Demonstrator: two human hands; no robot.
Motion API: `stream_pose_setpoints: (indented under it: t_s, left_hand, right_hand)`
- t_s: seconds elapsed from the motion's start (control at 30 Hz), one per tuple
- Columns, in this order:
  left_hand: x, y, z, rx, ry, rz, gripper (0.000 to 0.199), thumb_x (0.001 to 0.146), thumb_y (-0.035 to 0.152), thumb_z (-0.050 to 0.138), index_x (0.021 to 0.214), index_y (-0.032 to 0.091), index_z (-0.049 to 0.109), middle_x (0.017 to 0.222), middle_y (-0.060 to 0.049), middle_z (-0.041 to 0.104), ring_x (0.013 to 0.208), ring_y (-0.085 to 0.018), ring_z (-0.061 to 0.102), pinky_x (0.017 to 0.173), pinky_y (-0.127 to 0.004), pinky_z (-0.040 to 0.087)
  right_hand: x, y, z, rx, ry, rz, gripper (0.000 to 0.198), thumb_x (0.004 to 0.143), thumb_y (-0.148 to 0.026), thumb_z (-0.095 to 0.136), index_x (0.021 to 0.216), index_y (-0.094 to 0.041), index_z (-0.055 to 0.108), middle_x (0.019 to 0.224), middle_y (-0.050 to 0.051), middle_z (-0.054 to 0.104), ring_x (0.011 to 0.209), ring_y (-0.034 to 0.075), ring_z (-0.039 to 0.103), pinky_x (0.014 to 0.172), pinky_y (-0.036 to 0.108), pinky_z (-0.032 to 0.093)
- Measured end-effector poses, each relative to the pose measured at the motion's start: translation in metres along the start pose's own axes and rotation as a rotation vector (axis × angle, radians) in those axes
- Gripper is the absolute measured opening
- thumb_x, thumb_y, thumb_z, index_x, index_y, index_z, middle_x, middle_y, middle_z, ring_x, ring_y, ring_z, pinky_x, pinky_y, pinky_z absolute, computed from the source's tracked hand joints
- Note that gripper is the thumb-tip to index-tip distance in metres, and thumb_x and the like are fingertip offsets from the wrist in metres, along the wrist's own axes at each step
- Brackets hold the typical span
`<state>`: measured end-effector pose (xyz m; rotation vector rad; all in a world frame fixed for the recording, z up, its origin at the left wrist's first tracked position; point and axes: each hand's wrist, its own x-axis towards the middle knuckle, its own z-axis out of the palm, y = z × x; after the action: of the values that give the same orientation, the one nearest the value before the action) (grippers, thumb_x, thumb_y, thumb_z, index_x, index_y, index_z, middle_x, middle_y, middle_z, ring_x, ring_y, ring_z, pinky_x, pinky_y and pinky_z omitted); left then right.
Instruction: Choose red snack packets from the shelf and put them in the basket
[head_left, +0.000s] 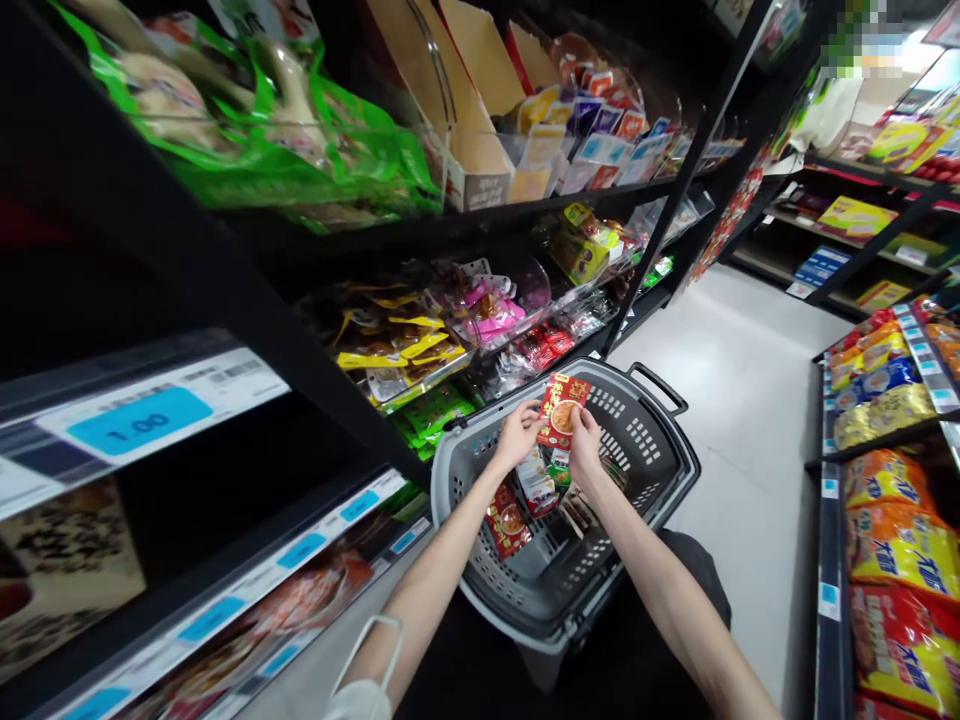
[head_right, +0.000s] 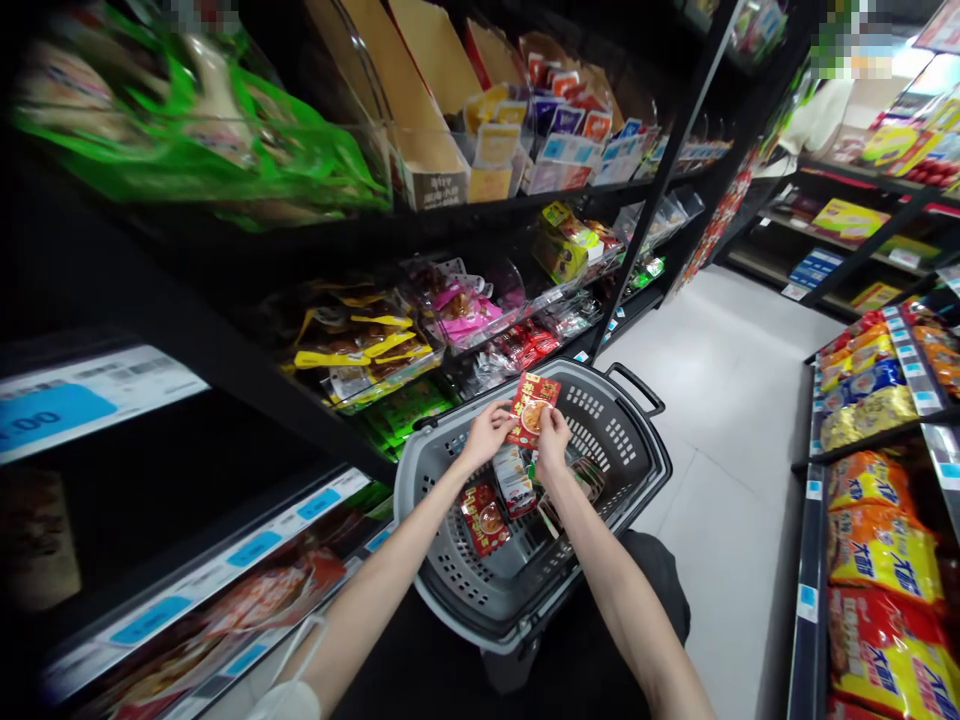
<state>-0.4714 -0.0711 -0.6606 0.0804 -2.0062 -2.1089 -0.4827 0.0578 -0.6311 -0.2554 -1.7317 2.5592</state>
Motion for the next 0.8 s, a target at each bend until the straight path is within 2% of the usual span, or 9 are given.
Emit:
stream_pose_setpoints:
  t_s: [0.13,0.33,0.43,0.53,0.7,0.8]
  left_hand:
    - [-0.004,0.005,-0.004,-0.056,0.056,-0.008,0.045,0.078,0.043,0.074,0.111,0.018,0.058,0.080,-0.002,0.069,0.070,-0.016,0.067,0.067,-0.025,0.053]
    - [-0.007,0.013,-0.009,-0.103,0.116,-0.022,0.044,0.071,0.046,0.081,0.098,0.017,0.063,0.078,-0.003,0.069,0.070,-0.016,0.066,0.067,-0.026,0.053]
    - [-0.009,0.019,-0.011,-0.151,0.137,-0.024,0.046,0.068,0.049,0.083,0.095,0.016,0.065,0.080,-0.004,0.070,0.070,-0.016,0.066,0.067,-0.027,0.053]
    - [-0.014,0.026,-0.012,-0.212,0.122,-0.032,0.047,0.067,0.048,0.084,0.097,0.015,0.068,0.084,-0.006,0.073,0.073,-0.017,0.067,0.071,-0.028,0.054]
    - [-0.024,0.036,-0.008,-0.295,0.092,-0.059,0.050,0.060,0.046,0.091,0.094,0.015,0.072,0.086,-0.007,0.075,0.078,-0.019,0.068,0.075,-0.029,0.055]
    - [-0.030,0.040,-0.003,-0.350,0.092,-0.080,0.048,0.060,0.046,0.092,0.091,0.015,0.073,0.084,-0.007,0.075,0.076,-0.017,0.068,0.075,-0.028,0.054]
  right_hand:
    - [-0.007,-0.007,0.006,-0.034,-0.084,-0.039,0.034,0.079,-0.050,0.074,0.093,-0.019,0.070,0.092,0.003,0.074,0.078,0.019,0.066,0.071,0.029,0.056]
    - [-0.008,-0.021,0.007,-0.041,-0.222,0.007,0.036,0.079,-0.051,0.076,0.095,-0.019,0.072,0.091,0.004,0.076,0.078,0.021,0.068,0.072,0.032,0.057]
    - [-0.011,-0.039,0.006,-0.060,-0.322,0.013,0.034,0.079,-0.045,0.077,0.100,-0.019,0.074,0.099,0.005,0.076,0.088,0.023,0.070,0.078,0.034,0.057]
    - [-0.014,-0.058,0.000,-0.053,-0.391,0.092,0.037,0.076,-0.040,0.081,0.108,-0.020,0.074,0.109,0.006,0.076,0.097,0.025,0.070,0.082,0.035,0.057]
    - [-0.014,-0.076,-0.012,-0.105,-0.417,0.158,0.037,0.072,-0.037,0.085,0.103,-0.018,0.076,0.104,0.007,0.077,0.091,0.023,0.071,0.079,0.032,0.056]
    - [-0.016,-0.080,-0.012,-0.132,-0.377,0.153,0.039,0.074,-0.046,0.084,0.100,-0.018,0.077,0.101,0.007,0.077,0.086,0.022,0.070,0.076,0.031,0.054]
